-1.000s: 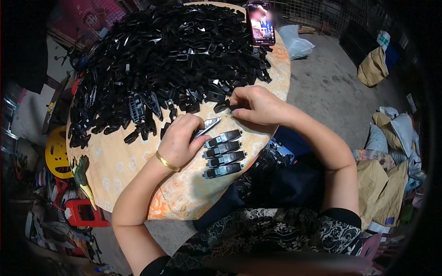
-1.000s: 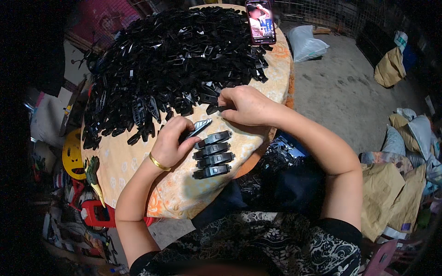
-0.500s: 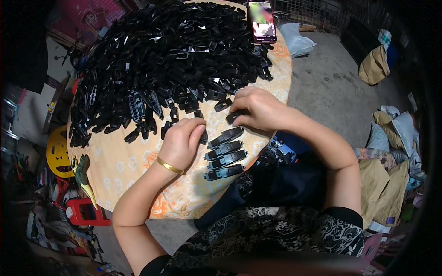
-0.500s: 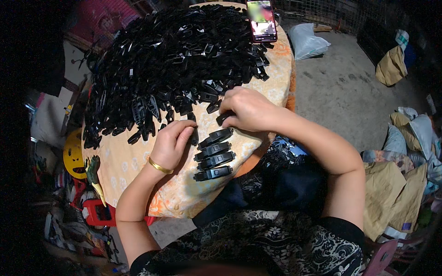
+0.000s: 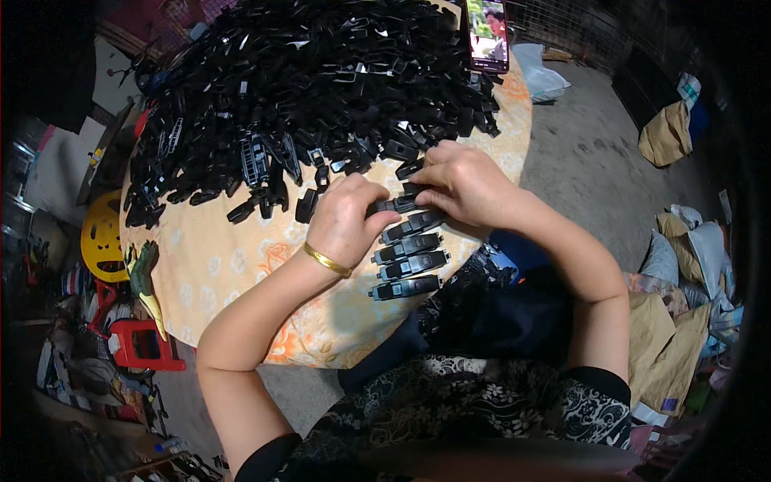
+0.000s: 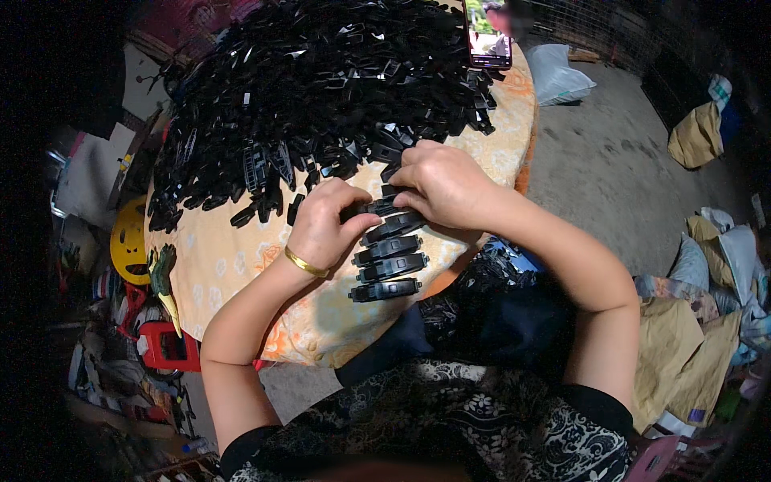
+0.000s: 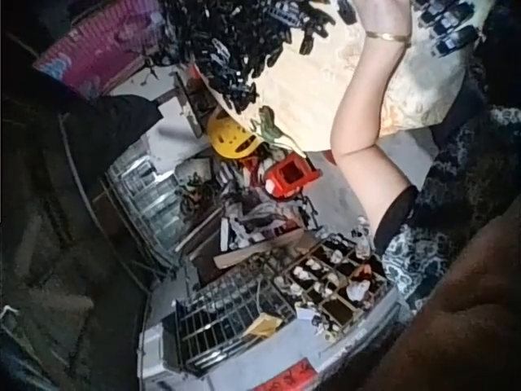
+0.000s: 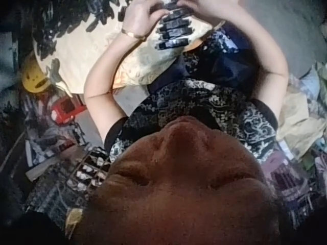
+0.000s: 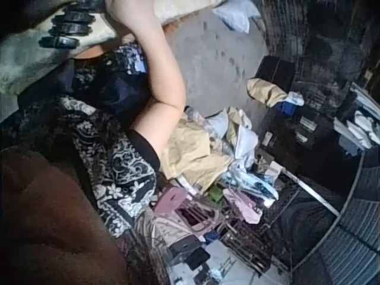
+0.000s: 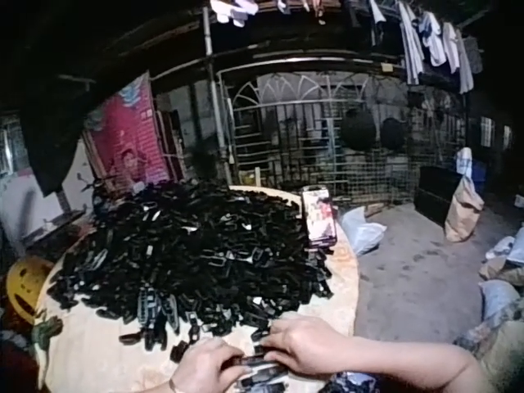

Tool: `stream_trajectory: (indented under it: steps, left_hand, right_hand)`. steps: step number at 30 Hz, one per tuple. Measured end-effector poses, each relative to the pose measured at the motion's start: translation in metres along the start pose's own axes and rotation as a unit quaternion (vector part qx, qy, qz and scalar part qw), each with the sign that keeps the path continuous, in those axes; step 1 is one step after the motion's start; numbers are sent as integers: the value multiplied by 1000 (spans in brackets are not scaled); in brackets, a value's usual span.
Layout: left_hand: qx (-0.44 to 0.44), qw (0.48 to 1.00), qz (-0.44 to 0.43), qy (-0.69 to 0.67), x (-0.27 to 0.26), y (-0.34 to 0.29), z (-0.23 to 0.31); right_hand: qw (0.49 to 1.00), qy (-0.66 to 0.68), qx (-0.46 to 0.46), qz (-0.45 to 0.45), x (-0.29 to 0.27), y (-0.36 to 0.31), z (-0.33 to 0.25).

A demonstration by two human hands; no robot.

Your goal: The person assembles and sorts small black plastic clips by hand from a large pile on a table.

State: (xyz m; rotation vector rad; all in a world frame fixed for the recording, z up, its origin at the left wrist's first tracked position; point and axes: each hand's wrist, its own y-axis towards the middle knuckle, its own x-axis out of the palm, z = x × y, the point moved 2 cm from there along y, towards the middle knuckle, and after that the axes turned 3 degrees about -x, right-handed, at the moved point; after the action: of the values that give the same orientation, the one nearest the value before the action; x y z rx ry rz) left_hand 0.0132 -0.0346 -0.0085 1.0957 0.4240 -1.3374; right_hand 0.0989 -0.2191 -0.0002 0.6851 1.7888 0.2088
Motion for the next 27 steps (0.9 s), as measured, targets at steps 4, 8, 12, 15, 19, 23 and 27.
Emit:
stream_trajectory:
  steps: [4, 8, 12, 15, 19, 23, 27]
  left_hand:
    - [-65, 996, -43, -47, -8, -6, -13]
    - [15, 1000, -10, -2, -9, -3, -5]
    - [2, 1000, -1, 1, -7, -2, -4]
    - [-4, 1000, -9, -11, -4, 0, -9]
    - [-1, 999, 2, -51, 3, 1, -1]
    - [-5, 998, -53, -36, -2, 0, -5]
    - [31, 992, -116, -43, -24, 7, -9]
  right_hand:
    - [997, -11, 20, -74, -5, 0, -4]
    - [1000, -20, -6, -11, -8, 1, -5]
    - [1000, 4, -20, -2, -6, 1, 0]
    - [999, 29, -17, -25, -1, 4, 5]
    - [996, 85, -30, -25, 8, 9, -2]
    - [993, 104, -29, -38, 3, 11, 0]
    - [959, 191, 39, -208, -1, 9, 8]
